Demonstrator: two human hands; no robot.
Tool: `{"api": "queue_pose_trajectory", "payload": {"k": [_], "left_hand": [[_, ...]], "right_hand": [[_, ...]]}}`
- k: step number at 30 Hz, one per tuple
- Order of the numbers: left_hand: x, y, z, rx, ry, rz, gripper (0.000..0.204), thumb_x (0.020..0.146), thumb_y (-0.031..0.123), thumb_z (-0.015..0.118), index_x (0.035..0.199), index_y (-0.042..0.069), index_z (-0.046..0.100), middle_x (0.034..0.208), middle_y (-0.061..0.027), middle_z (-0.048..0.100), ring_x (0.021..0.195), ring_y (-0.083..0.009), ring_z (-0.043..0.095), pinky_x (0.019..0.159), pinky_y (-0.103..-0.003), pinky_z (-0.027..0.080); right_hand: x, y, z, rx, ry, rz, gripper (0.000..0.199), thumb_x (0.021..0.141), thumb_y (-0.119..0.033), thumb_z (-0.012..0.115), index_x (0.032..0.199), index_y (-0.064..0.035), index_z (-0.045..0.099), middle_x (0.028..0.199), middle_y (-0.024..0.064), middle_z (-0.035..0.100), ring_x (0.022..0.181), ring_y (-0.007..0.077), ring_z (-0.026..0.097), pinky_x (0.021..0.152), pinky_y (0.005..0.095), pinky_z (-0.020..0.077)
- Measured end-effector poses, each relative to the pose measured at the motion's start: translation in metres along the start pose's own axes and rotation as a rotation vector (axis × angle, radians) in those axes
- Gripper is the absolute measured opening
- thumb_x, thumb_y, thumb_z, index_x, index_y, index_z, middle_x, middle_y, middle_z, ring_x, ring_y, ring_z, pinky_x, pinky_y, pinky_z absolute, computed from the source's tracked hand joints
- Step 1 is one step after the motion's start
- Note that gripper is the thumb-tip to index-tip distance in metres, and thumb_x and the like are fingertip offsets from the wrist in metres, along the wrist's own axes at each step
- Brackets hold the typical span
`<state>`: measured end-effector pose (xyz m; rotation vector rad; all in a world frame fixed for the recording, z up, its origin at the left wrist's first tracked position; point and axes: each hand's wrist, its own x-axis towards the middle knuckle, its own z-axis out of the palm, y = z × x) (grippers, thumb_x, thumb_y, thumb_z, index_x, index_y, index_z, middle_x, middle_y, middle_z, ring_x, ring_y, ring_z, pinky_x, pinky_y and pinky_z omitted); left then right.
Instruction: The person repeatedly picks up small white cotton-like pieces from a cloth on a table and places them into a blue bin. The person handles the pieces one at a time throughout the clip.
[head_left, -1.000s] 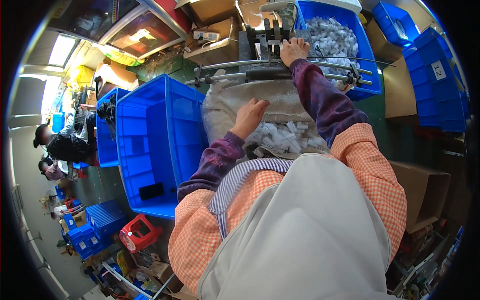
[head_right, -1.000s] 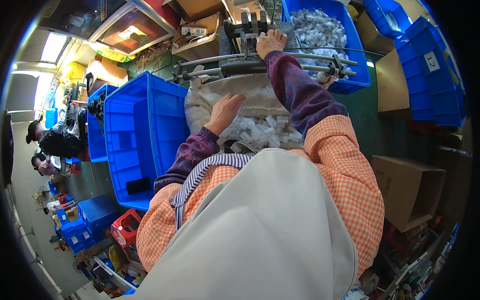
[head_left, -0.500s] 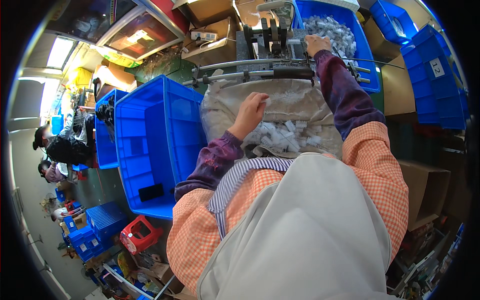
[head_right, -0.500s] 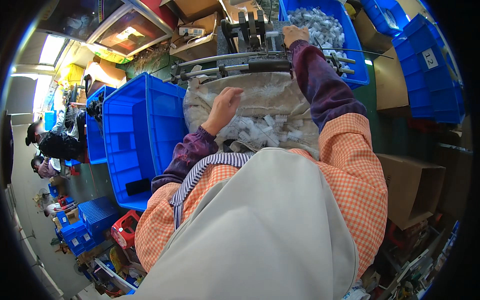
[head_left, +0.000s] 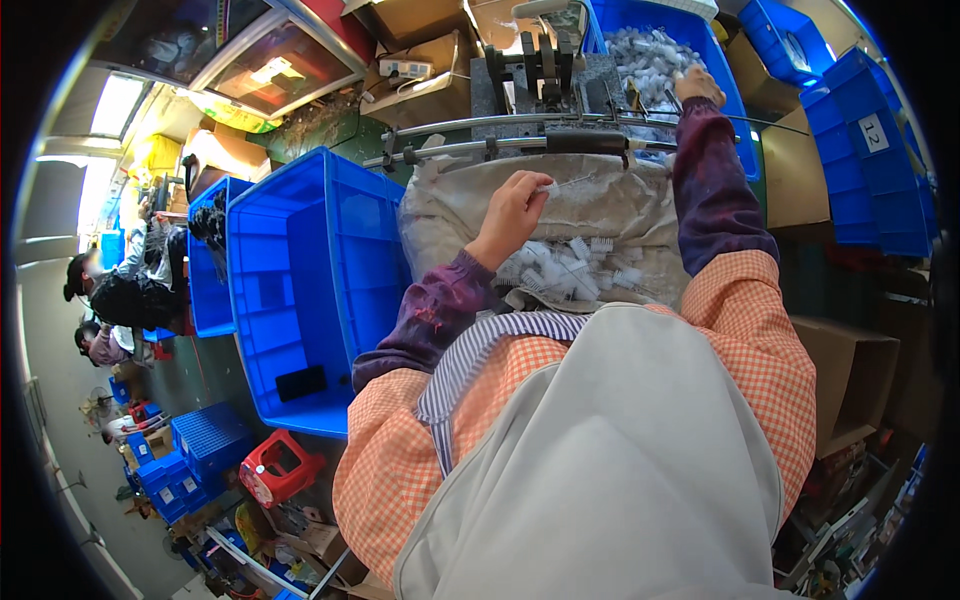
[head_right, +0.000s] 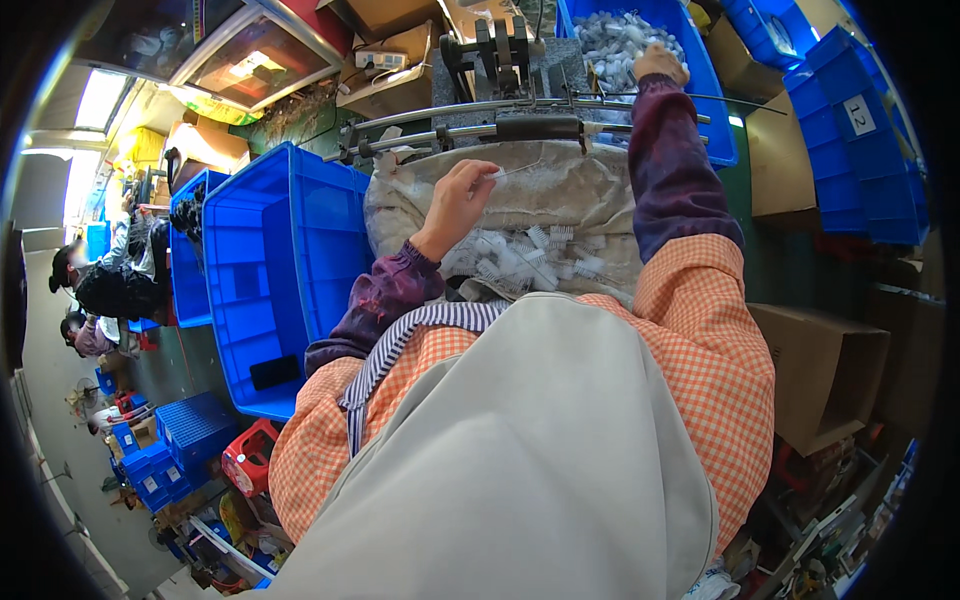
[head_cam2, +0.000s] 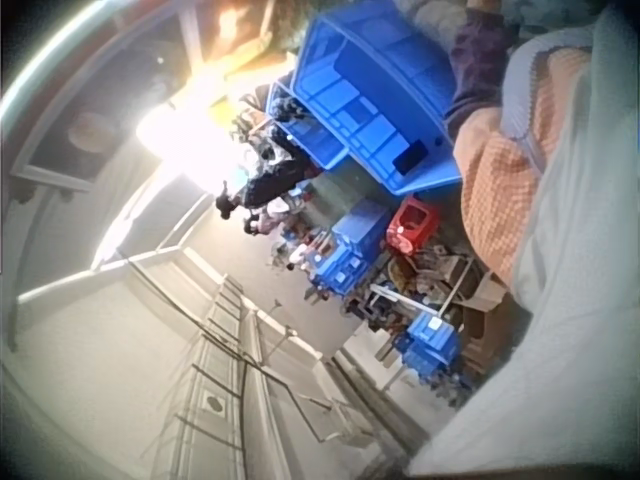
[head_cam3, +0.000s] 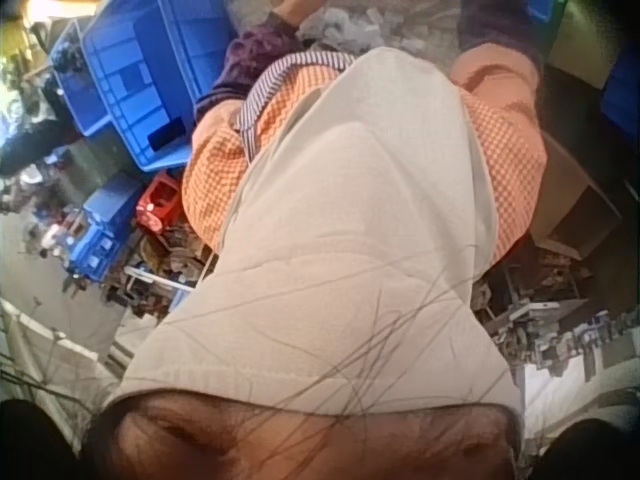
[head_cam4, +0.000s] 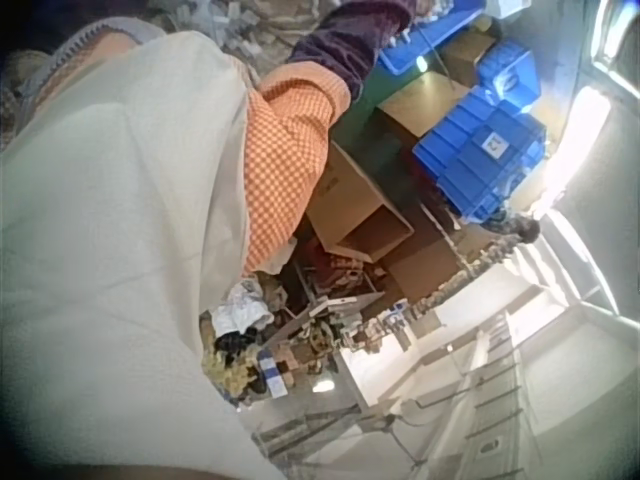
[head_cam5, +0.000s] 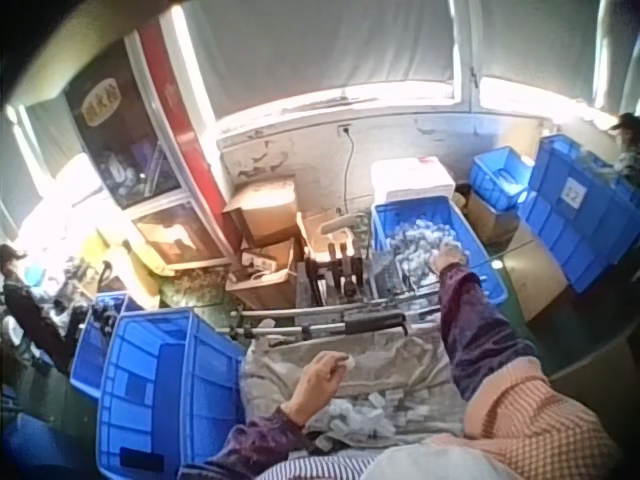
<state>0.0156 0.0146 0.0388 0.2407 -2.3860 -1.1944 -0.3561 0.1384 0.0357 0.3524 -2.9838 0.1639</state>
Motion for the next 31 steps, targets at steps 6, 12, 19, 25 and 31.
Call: {"api": "queue_pose_trajectory", "payload": {"k": [6,12,19,25,31], "left_hand": [[0.01,0.003,0.008,-0.011,0.054,0.014,0.014,0.078,0.002,0.057,0.093,0.002,0.058,0.091,-0.0146,0.058,0.081,-0.0326,0.057,0.068,-0.035,0.046],[0.014,0.001,0.013,0.06,0.163,0.007,0.019,0.077,0.008,0.063,0.095,0.002,0.058,0.09,-0.0133,0.059,0.075,-0.0243,0.061,0.065,-0.03,0.048],[-0.042,-0.04,-0.031,0.567,-0.444,-0.593,0.052,0.078,0.044,0.06,0.1,-0.003,0.055,0.09,-0.0232,0.061,0.087,-0.0353,0.06,0.074,-0.041,0.046],[-0.078,-0.061,-0.005,0.341,-0.383,-0.466,0.053,0.077,0.042,0.06,0.107,-0.002,0.052,0.09,-0.0248,0.061,0.087,-0.0382,0.059,0.076,-0.042,0.046],[-0.084,-0.066,0.016,0.243,-0.343,-0.413,0.046,0.077,0.035,0.062,0.111,0.006,0.053,0.091,-0.0224,0.062,0.087,-0.0372,0.06,0.076,-0.042,0.046]], "right_hand": [[-0.118,-0.026,-0.025,0.889,-0.212,-0.85,0.03,0.081,-0.02,0.06,0.106,-0.0047,0.059,0.104,0.0138,0.06,0.094,0.0285,0.058,0.081,0.0345,0.0458],[-0.189,-0.063,-0.033,0.782,-0.457,-1.15,0.023,0.082,-0.01,0.053,0.104,-0.0048,0.058,0.097,0.0175,0.06,0.092,0.0329,0.058,0.079,0.0375,0.046],[-0.087,-0.071,0.03,0.558,0.108,-0.647,0.016,0.08,-0.013,0.052,0.093,-0.0072,0.059,0.089,0.0144,0.061,0.087,0.0343,0.056,0.073,0.0412,0.0441],[-0.07,-0.09,0.056,0.281,0.207,-0.631,0.016,0.079,-0.017,0.052,0.091,-0.016,0.062,0.099,0.0027,0.059,0.097,0.0237,0.053,0.08,0.0387,0.0397],[-0.068,-0.097,0.057,0.222,0.164,-0.634,0.019,0.077,-0.018,0.052,0.093,-0.017,0.062,0.1,0.0006,0.059,0.102,0.0222,0.051,0.084,0.0391,0.0373]]}}
